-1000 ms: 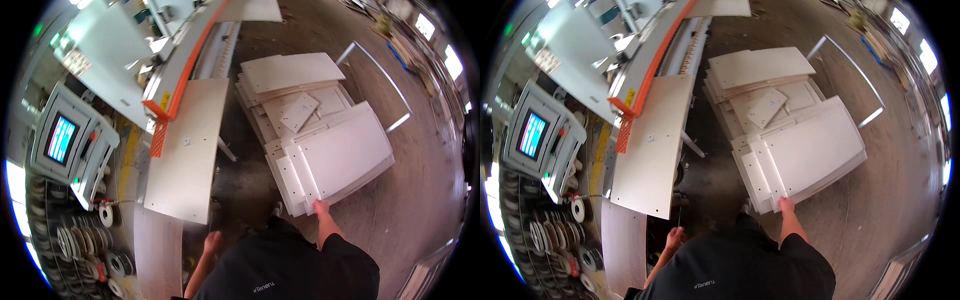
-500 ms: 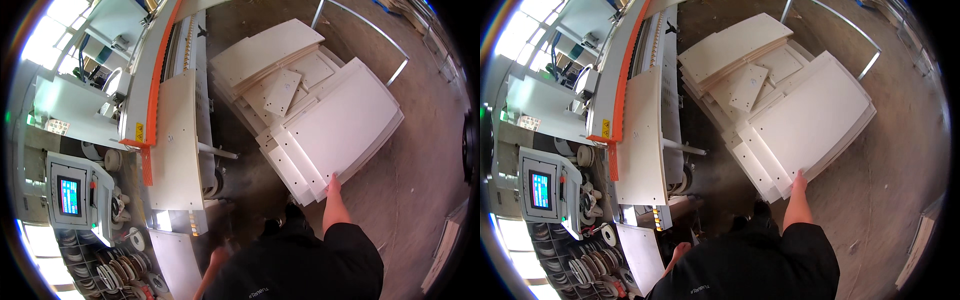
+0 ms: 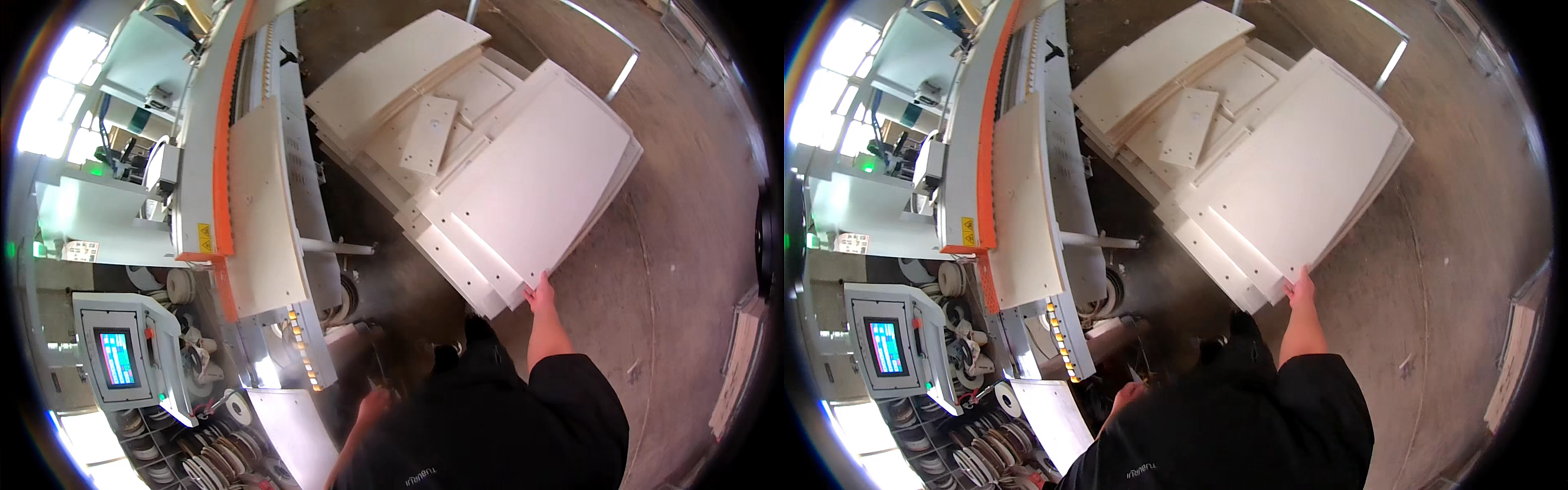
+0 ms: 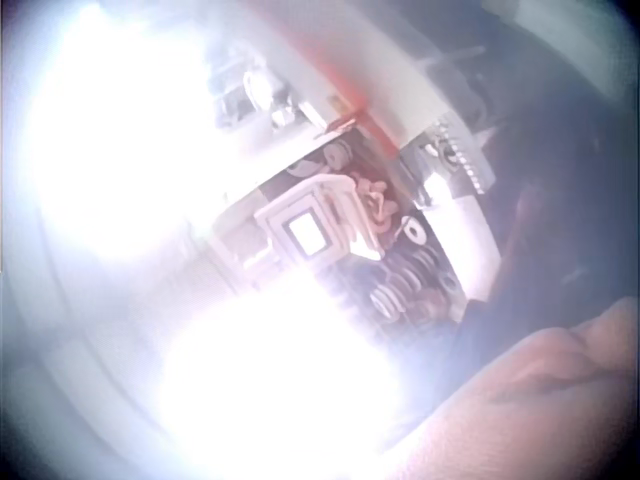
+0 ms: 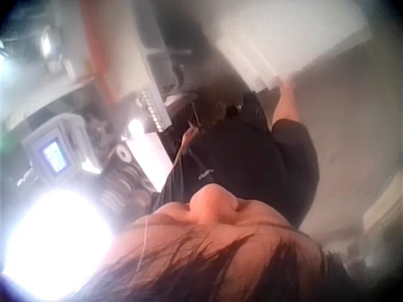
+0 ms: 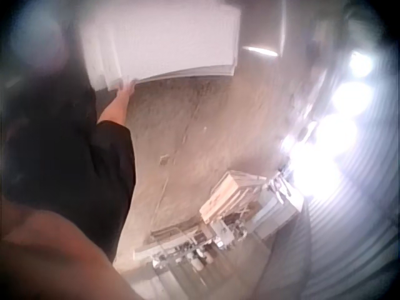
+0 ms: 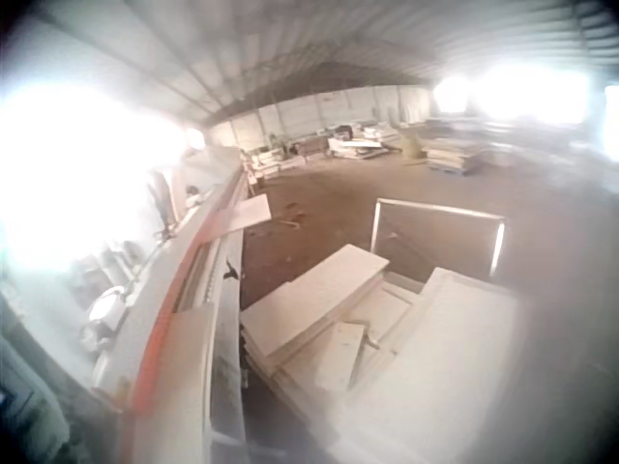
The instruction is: The person loads white rectangular panels onto an edge banding machine, presses a button to process them, and then removes the finished panels to stack them on the floor. The person also briefly handles a metal rod and a red tool during the process.
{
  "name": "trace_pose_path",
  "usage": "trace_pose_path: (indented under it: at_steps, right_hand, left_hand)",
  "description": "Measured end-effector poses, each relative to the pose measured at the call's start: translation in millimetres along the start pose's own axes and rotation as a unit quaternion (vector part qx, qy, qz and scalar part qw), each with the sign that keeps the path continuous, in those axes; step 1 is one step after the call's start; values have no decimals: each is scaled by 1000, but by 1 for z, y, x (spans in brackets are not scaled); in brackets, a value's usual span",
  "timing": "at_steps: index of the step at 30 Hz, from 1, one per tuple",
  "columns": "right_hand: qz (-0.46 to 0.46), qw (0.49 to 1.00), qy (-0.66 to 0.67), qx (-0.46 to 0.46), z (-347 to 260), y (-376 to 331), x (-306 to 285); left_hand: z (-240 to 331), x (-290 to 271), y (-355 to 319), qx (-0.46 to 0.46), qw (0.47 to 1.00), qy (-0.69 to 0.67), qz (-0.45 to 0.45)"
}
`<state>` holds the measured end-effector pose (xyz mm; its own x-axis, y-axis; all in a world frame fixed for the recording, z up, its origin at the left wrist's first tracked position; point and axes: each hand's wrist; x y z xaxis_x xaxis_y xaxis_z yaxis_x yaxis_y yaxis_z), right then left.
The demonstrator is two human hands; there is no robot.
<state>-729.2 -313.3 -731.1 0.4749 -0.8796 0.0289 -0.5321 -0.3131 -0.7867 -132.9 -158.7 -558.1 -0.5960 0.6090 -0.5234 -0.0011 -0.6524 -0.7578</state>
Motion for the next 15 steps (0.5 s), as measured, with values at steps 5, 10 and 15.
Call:
trace_pose_path:
  at_steps: [5,10,15]
  right_hand:
    - [-42,999,13,-2,12,2,-18]
    - [-108,994,29,-4,10,-32,-23]
    - [-274,962,15,2,15,-88,-15]
  left_hand:
    - [-9,-4,-11,49,998,20,-23]
    - [-21,-17,8,21,1000,15,-13]
    - [68,-31,36,-102,971,-203,-78]
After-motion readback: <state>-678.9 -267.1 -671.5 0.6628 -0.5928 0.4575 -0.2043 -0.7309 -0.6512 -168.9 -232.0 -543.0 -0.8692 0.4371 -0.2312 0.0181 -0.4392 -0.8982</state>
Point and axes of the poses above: each hand's wrist, its own y-axis towards the middle knuckle, its own x-axis out of the palm, z = x × y, and after that the axes turned 7 degrees about -x, right-handed
